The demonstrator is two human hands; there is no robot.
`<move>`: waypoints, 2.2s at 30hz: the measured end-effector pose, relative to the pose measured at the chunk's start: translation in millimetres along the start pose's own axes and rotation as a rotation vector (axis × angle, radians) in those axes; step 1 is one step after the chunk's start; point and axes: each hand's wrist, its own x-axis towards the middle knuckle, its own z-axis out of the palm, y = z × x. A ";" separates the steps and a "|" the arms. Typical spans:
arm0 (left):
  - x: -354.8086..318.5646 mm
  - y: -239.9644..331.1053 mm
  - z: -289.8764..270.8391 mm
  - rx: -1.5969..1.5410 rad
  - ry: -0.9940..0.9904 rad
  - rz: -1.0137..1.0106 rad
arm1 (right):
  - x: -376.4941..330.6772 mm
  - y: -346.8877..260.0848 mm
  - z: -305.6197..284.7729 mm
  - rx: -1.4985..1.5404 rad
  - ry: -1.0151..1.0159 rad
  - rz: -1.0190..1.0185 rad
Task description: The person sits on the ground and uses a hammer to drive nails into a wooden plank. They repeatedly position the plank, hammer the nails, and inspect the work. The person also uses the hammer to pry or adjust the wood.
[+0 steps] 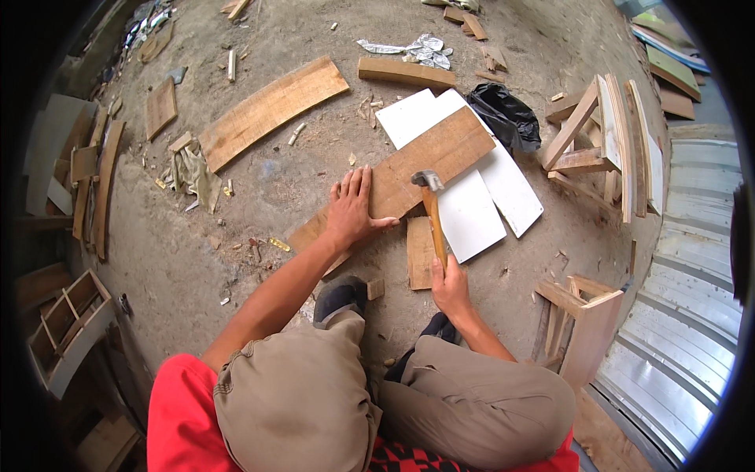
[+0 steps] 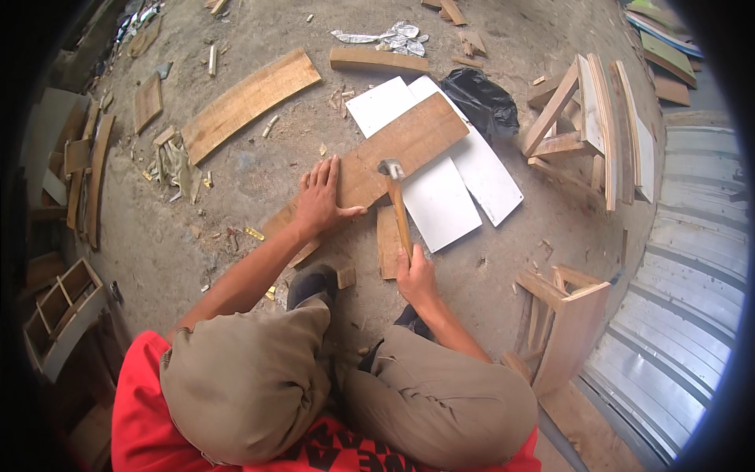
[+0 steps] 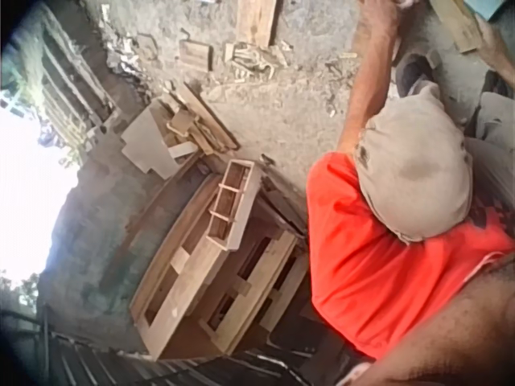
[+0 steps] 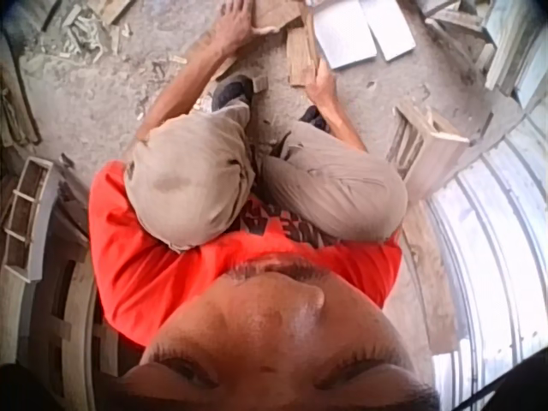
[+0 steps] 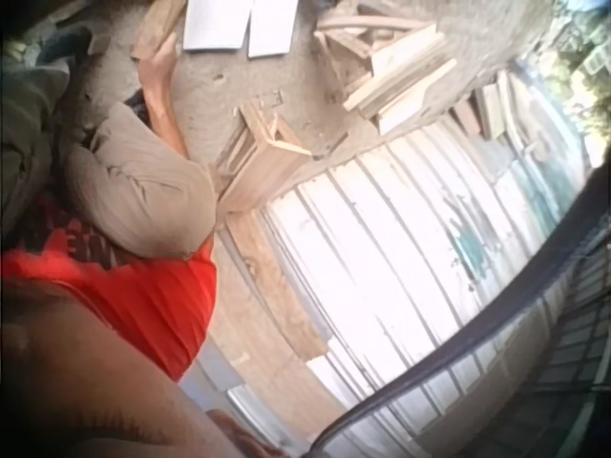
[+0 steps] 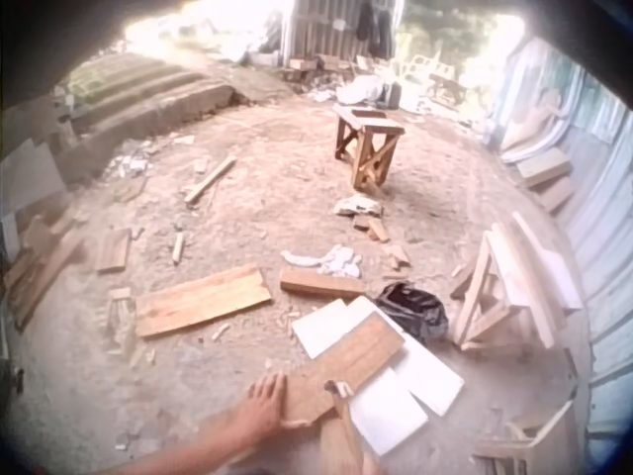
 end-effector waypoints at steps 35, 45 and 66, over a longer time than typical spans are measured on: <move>-1.8 3.6 -1.9 -0.002 -0.050 -0.039 | 56.3 -30.6 3.1 -0.090 -0.070 -0.120; -4.9 -2.4 2.3 -0.004 -0.035 -0.045 | 46.1 -123.9 -68.4 0.330 0.058 -0.374; -4.6 -4.4 2.3 0.015 -0.055 -0.057 | 53.4 -95.9 -53.8 0.456 0.176 -0.538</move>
